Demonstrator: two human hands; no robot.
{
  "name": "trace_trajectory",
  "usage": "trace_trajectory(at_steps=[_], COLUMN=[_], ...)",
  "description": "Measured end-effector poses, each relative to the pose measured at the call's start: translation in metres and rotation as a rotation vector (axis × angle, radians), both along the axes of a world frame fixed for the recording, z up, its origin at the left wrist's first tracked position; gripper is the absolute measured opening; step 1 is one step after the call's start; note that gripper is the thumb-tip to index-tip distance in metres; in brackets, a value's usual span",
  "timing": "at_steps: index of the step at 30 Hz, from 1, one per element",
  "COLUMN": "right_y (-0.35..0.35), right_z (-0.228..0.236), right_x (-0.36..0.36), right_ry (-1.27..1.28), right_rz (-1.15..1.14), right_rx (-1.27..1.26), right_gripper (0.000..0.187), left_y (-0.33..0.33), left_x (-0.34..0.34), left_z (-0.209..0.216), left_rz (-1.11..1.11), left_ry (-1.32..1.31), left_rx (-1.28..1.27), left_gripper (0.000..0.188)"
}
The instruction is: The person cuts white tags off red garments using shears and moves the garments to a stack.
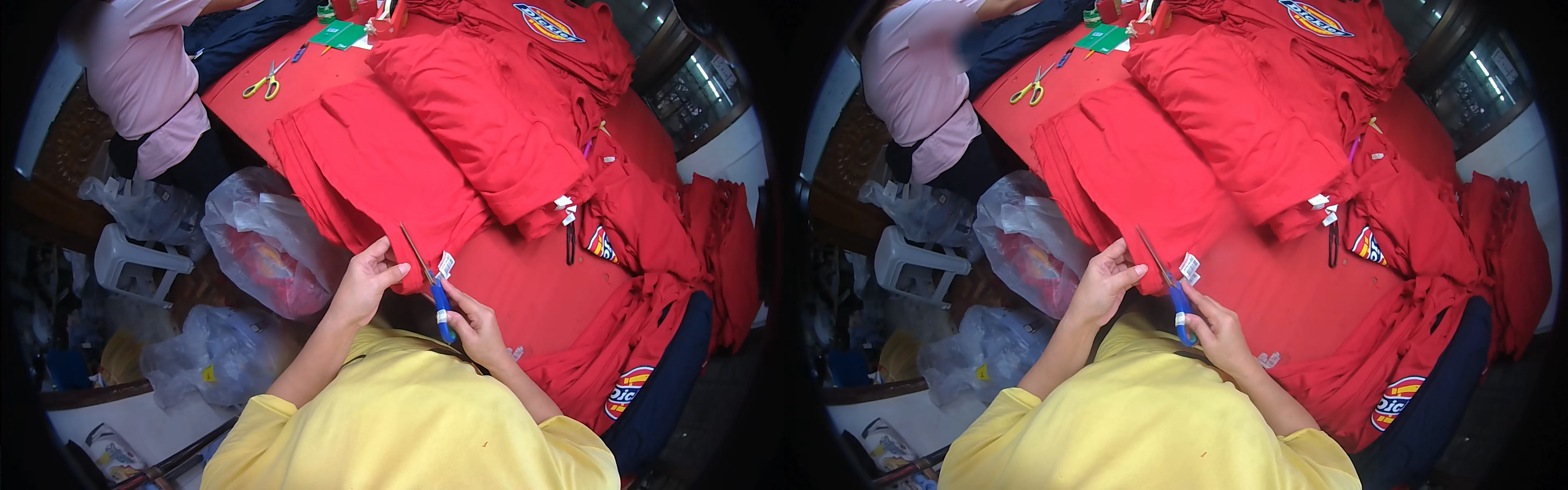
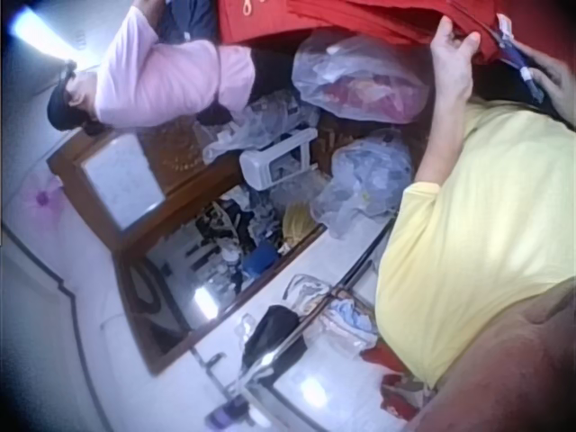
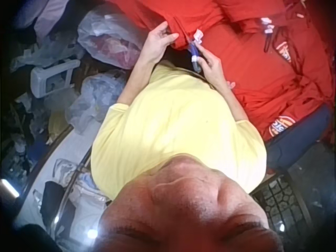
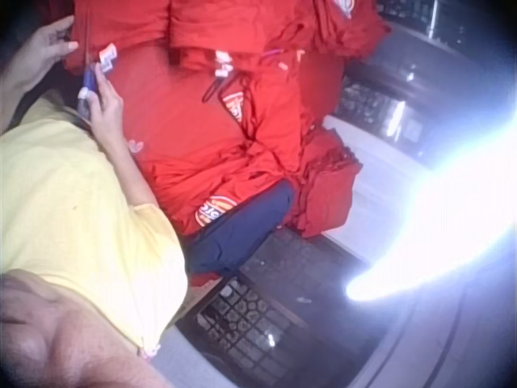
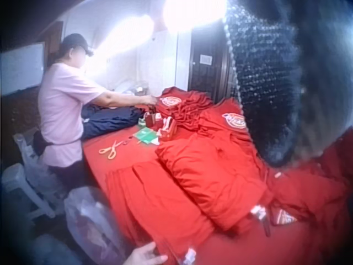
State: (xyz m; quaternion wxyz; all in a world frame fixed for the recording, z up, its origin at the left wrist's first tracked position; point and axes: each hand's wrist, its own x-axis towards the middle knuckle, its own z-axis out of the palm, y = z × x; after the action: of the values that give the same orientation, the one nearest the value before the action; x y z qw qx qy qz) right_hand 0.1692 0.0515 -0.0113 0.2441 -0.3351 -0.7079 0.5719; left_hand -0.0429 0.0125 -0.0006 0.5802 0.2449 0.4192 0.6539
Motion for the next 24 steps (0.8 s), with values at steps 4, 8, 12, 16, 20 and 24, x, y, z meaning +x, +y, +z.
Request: trace_trajectory(at_steps=[4,8,12,16,20,24], right_y=[0.001,0.011,0.037,0.044,0.045,0.052], right_z=[-0.003,0.001,-0.003,-0.002,0.004,0.015], right_x=[0.001,-0.022,-0.062,-0.074,-0.060,-0.042], right_ry=[0.056,0.075,0.006,-0.024,-0.220,-0.524], right_rz=[-0.024,-0.119,-0.208,-0.153,0.038,0.168], right_rx=[-0.287,0.050,0.133,0.081,0.265,0.176], right_gripper=[0.053,0.064,0.066,0.063,0.060,0.060], left_y=[0.001,-0.003,0.002,0.043,0.121,0.177], left_x=[-0.005,0.004,0.010,-0.035,-0.124,-0.223], left_z=[-0.007,-0.023,-0.030,-0.042,-0.071,-0.071], left_rz=[-0.035,-0.186,-0.302,-0.059,0.271,0.411], left_ry=[0.005,-0.007,-0.069,0.220,-0.331,-0.532], left_rx=[-0.019,-0.192,-0.210,-0.279,-0.103,-0.109], left_gripper=[0.048,0.053,0.030,0.023,0.032,0.037])
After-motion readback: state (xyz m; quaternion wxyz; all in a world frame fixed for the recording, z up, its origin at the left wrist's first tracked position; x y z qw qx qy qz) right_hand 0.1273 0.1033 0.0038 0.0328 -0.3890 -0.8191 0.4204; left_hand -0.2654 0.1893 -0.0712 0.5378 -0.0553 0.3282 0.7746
